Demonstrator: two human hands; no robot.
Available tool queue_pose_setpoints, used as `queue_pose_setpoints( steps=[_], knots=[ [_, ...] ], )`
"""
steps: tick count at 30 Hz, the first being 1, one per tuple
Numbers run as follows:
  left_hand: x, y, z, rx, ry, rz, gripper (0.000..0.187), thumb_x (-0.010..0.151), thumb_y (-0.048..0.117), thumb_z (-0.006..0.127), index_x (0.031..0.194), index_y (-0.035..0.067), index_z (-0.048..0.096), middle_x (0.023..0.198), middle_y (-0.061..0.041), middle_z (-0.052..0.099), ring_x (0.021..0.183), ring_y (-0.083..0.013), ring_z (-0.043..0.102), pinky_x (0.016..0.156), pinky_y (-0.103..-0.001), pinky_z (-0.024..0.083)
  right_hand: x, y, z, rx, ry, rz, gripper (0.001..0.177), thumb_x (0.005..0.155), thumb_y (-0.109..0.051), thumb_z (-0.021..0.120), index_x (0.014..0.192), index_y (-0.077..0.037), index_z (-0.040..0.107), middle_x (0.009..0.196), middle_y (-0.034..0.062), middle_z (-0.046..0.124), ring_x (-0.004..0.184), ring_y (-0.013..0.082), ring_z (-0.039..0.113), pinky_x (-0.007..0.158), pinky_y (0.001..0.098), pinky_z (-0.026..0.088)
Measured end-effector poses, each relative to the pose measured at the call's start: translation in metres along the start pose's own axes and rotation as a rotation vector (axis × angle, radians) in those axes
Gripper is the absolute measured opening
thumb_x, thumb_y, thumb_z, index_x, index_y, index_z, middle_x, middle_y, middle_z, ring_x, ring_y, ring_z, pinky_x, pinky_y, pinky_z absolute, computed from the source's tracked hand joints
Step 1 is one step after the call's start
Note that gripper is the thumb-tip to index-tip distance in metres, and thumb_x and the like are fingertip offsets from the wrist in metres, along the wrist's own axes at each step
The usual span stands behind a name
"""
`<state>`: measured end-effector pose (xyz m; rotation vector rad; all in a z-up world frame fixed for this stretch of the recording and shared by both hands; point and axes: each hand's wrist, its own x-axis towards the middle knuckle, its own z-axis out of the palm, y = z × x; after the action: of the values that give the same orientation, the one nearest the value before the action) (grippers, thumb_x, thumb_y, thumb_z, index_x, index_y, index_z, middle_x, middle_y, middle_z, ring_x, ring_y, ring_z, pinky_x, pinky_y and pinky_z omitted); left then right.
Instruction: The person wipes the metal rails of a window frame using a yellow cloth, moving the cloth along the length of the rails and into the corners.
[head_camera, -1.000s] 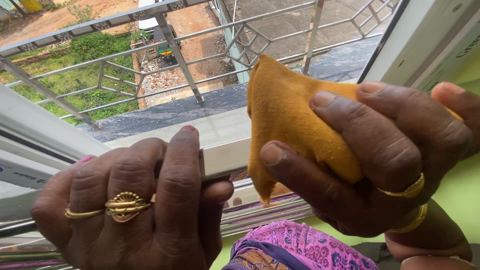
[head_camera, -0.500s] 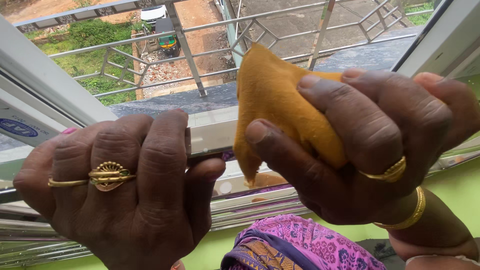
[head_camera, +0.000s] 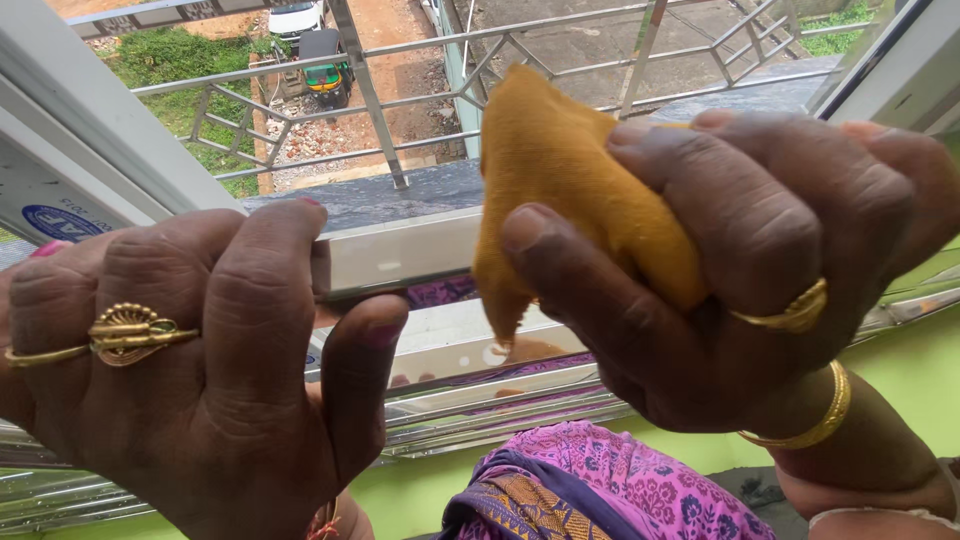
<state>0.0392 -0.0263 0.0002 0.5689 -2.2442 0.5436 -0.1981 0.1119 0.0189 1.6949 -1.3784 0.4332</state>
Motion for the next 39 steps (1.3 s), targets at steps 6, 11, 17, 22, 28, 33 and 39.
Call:
queue_pose_setpoints(
  steps=[6,11,17,22,28,33,39],
  knots=[
    [-0.008,-0.001,0.008,0.037,0.072,-0.012,0.045,0.120,0.045,0.036,0.130,0.012,0.066,0.115,-0.002,0.065,0.107,-0.0210,0.055,0.105,-0.039,0.036,0.016,-0.027,0.010,-0.083,0.057,-0.066,0.032,0.104,-0.039,0.071,0.137,-0.039,0.071,0.129,-0.0006,0.057,0.114,0.0250,0.054,0.094,0.0477,0.037],
    [-0.010,-0.003,0.007,0.006,0.096,-0.040,0.045,0.121,0.043,0.036,0.131,0.012,0.067,0.116,-0.002,0.065,0.108,-0.0207,0.056,0.106,-0.039,0.036,0.007,-0.010,0.000,0.029,0.003,-0.012,0.035,0.105,-0.038,0.073,0.139,-0.039,0.069,0.128,-0.0002,0.057,0.115,0.0255,0.054,0.095,0.0480,0.037],
    [-0.012,-0.003,0.007,-0.024,0.099,-0.053,0.045,0.122,0.041,0.035,0.133,0.012,0.067,0.117,-0.001,0.065,0.110,-0.0204,0.057,0.108,-0.039,0.035,0.016,-0.026,0.010,-0.058,0.034,-0.078,0.039,0.103,-0.037,0.069,0.142,-0.038,0.067,0.130,-0.0007,0.055,0.118,0.0251,0.053,0.097,0.0481,0.037],
    [-0.015,-0.005,0.005,-0.043,0.109,-0.060,0.046,0.122,0.040,0.034,0.134,0.012,0.068,0.117,-0.001,0.065,0.112,-0.0201,0.058,0.109,-0.039,0.035,0.022,-0.040,0.017,-0.082,0.060,-0.100,0.042,0.102,-0.035,0.066,0.144,-0.038,0.065,0.132,-0.0012,0.053,0.120,0.0247,0.053,0.098,0.0481,0.036],
    [-0.007,0.000,-0.003,-0.077,0.113,-0.091,0.046,0.123,0.038,0.033,0.136,0.012,0.068,0.118,-0.001,0.065,0.113,-0.0198,0.059,0.111,-0.038,0.034,0.019,-0.018,0.010,-0.081,0.066,-0.122,0.039,0.102,-0.032,0.069,0.140,-0.029,0.067,0.127,0.0043,0.057,0.117,0.0279,0.053,0.098,0.0479,0.038],
    [0.008,0.020,0.008,-0.079,0.139,-0.073,0.043,0.121,0.033,0.036,0.129,0.010,0.072,0.114,0.000,0.070,0.110,-0.0181,0.063,0.106,-0.045,0.035,0.022,-0.024,0.004,-0.127,0.043,-0.077,0.032,0.103,-0.032,0.070,0.135,-0.028,0.070,0.123,0.0048,0.059,0.110,0.0266,0.054,0.092,0.0465,0.038],
    [0.007,0.017,0.011,-0.056,0.163,-0.045,0.046,0.123,0.040,0.035,0.132,0.014,0.071,0.118,0.001,0.069,0.113,-0.0186,0.061,0.108,-0.045,0.034,0.015,-0.006,-0.002,-0.060,0.039,-0.054,0.025,0.104,-0.032,0.071,0.127,-0.024,0.071,0.120,0.0079,0.059,0.109,0.0308,0.055,0.090,0.0503,0.043]
  ],
)
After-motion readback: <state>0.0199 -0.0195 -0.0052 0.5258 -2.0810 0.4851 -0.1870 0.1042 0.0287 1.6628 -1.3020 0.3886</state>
